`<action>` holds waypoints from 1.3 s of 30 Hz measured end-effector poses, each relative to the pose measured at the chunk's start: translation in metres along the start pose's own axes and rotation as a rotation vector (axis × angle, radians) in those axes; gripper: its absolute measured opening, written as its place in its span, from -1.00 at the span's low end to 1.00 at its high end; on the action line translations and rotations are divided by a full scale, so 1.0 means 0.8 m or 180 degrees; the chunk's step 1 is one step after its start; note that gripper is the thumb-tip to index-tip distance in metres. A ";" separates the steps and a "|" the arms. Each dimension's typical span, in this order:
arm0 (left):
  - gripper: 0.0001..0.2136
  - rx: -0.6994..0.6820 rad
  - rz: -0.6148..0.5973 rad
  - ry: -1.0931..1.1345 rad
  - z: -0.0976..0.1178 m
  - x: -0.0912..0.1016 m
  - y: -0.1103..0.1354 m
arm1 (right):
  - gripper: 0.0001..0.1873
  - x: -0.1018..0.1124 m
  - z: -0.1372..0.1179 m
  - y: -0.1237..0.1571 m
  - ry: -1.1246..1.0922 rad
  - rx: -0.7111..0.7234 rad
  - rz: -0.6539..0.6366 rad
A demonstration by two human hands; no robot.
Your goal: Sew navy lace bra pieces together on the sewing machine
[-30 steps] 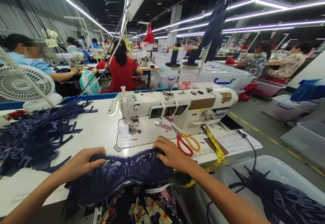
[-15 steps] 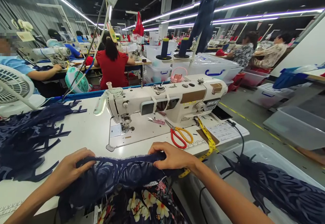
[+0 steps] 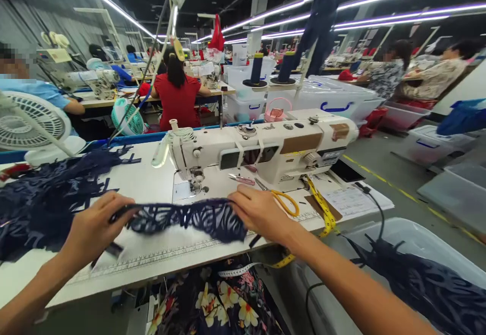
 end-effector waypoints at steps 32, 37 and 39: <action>-0.33 -0.1351 -0.0842 0.0202 0.152 -0.156 0.051 | -0.91 -0.150 -0.009 -0.100 -0.0560 -0.0129 -0.0327; -0.26 -0.1342 -0.0877 -0.0009 0.148 -0.158 0.066 | -0.84 -0.171 0.006 -0.110 -0.0652 -0.0402 -0.0483; -0.23 -0.1327 -0.0864 -0.0081 0.149 -0.156 0.066 | -0.84 -0.170 0.006 -0.109 -0.0659 -0.0428 -0.0502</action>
Point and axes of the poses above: each hand's wrist, its own y-axis away from the middle knuckle, its own x-axis out of the back of the hand, z = x × y, the point moved 8 cm from there along -y, towards the middle knuckle, and after that the axes turned 2 degrees about y, right-handed, at the moved point
